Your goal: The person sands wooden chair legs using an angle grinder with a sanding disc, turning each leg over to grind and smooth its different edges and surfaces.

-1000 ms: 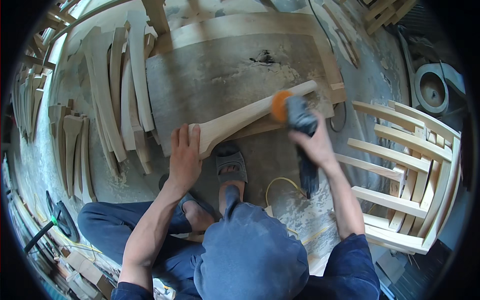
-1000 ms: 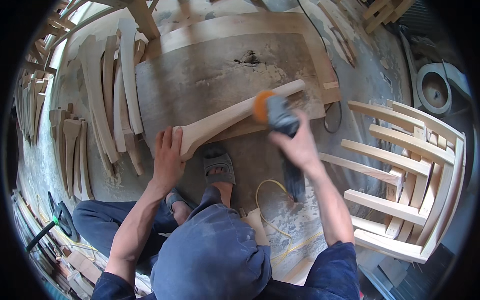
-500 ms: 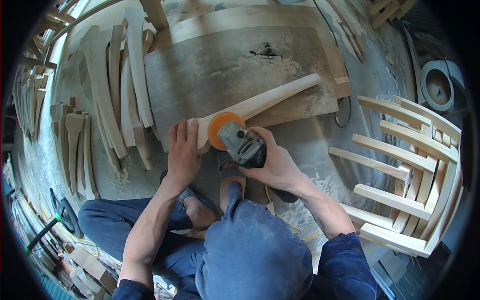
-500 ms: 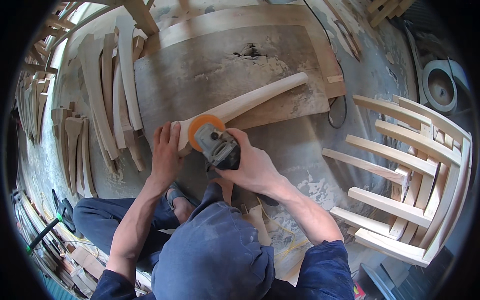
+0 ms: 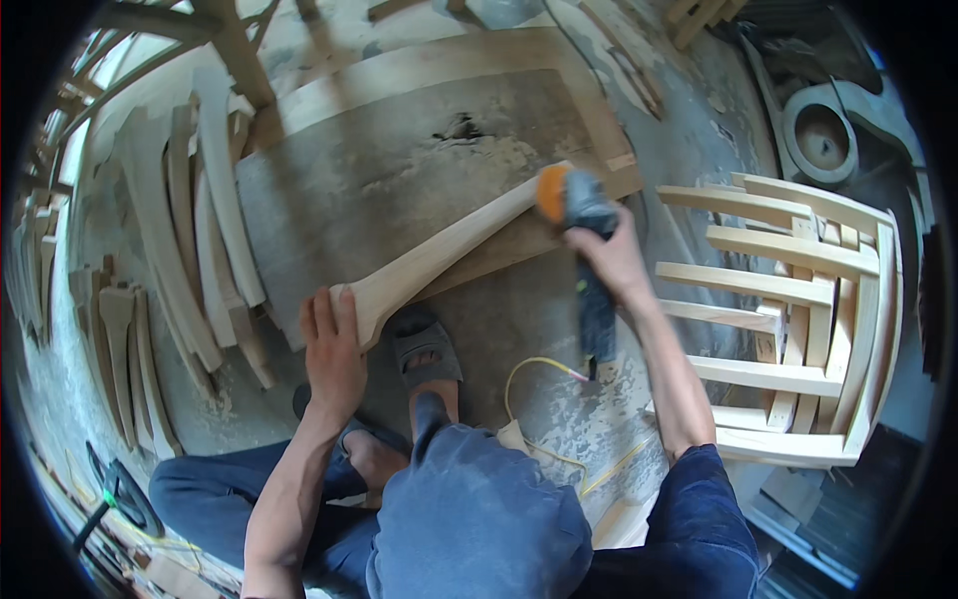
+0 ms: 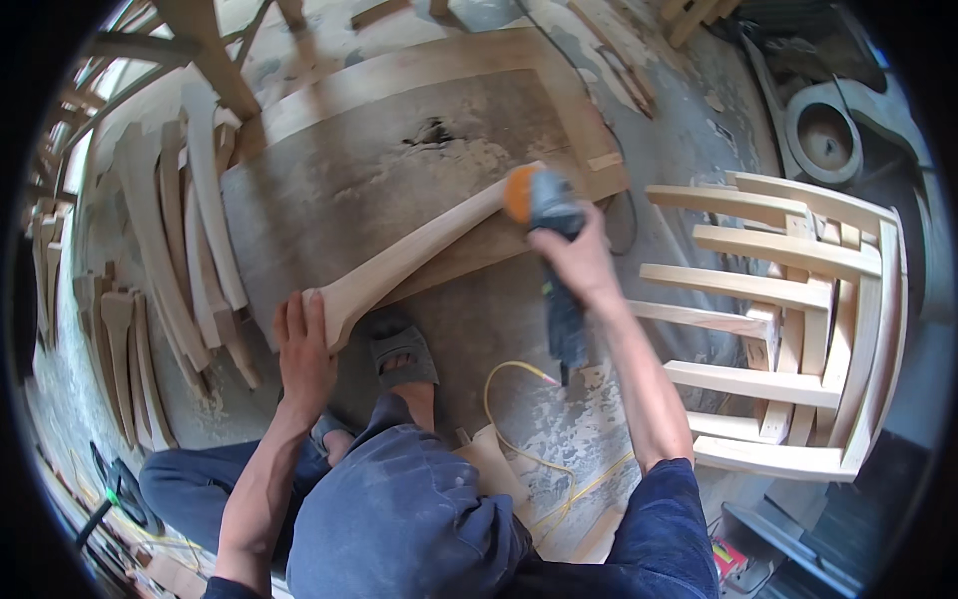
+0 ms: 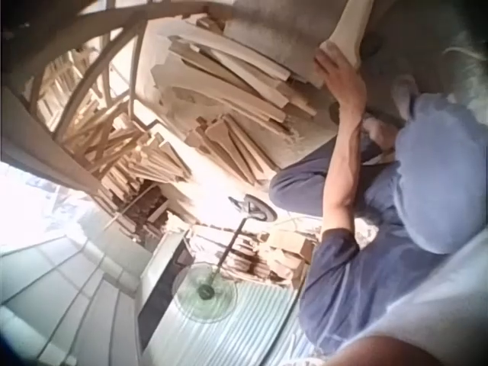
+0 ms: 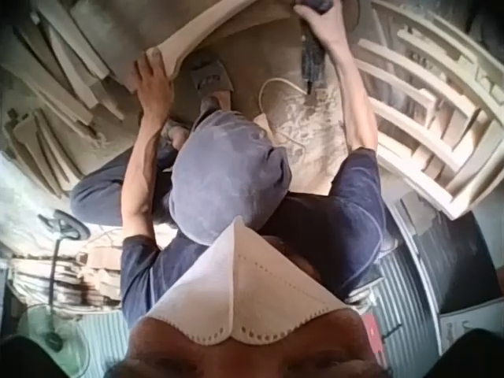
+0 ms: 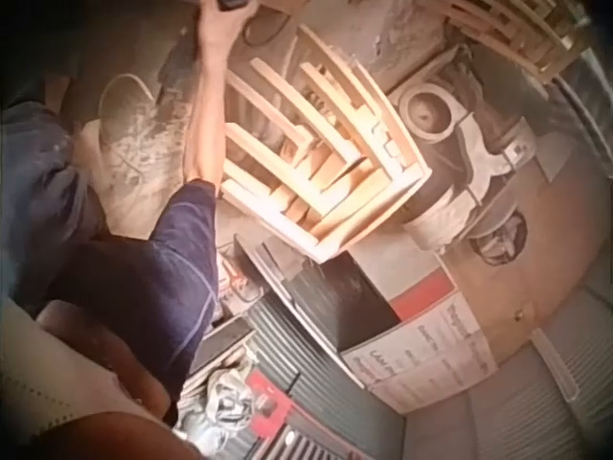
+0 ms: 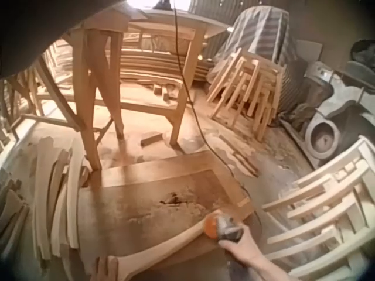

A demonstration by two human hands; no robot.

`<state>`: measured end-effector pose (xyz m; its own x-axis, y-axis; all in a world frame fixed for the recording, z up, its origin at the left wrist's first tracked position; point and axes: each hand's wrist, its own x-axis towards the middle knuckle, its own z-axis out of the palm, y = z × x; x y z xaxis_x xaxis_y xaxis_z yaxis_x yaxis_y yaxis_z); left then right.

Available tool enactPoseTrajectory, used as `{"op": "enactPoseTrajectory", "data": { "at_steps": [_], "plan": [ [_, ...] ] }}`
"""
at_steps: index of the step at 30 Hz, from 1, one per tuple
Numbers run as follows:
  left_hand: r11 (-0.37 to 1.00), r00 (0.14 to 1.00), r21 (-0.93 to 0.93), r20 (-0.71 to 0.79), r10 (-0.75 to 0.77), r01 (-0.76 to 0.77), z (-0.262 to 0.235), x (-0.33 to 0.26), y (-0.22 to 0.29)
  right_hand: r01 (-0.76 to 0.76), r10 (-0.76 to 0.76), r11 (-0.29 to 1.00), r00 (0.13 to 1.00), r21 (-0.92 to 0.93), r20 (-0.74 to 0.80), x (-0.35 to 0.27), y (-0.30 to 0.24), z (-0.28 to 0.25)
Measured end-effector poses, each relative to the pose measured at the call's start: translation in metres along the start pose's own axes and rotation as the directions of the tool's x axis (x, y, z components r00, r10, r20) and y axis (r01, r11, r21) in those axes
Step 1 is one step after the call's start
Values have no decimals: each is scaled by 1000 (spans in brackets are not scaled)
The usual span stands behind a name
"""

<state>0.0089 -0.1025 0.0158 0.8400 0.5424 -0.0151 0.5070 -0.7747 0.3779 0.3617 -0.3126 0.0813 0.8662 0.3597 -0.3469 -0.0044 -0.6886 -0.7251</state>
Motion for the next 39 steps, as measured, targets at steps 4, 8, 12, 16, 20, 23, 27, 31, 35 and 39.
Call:
{"op": "enactPoseTrajectory", "data": {
  "at_steps": [4,8,12,16,20,23,27,31,35,39],
  "plan": [
    [997,1000,78,-23,12,-10,5,-2,2,207,-79,952,877,-225,474,-71,-13,34],
    [993,999,114,-37,7,-3,4,-3,3,136,8,971,802,-194,598,-78,-12,46],
    [994,1000,113,22,-8,6,-6,1,2,167,-158,977,985,-131,76,-5,8,7],
    [997,994,74,110,-28,20,-20,15,-4,-63,71,973,997,220,-32,68,25,-37],
    [998,977,-8,205,-54,57,-35,35,-15,-7,39,966,992,260,-120,35,40,-12],
    [992,953,-46,286,-101,119,-41,42,-18,218,-218,976,975,2,33,-12,38,14],
    [995,960,-32,267,-84,96,-42,40,-15,136,-154,987,951,82,268,-35,33,26],
    [989,943,-19,304,-137,150,-45,45,-16,118,-125,989,989,90,73,11,40,-2],
    [973,935,-103,314,-164,205,-71,72,-25,72,-4,927,983,368,-181,47,53,-30],
    [911,778,-19,528,-341,413,-105,99,-39,3,104,685,989,728,-102,-15,69,-25]
  ]
}}
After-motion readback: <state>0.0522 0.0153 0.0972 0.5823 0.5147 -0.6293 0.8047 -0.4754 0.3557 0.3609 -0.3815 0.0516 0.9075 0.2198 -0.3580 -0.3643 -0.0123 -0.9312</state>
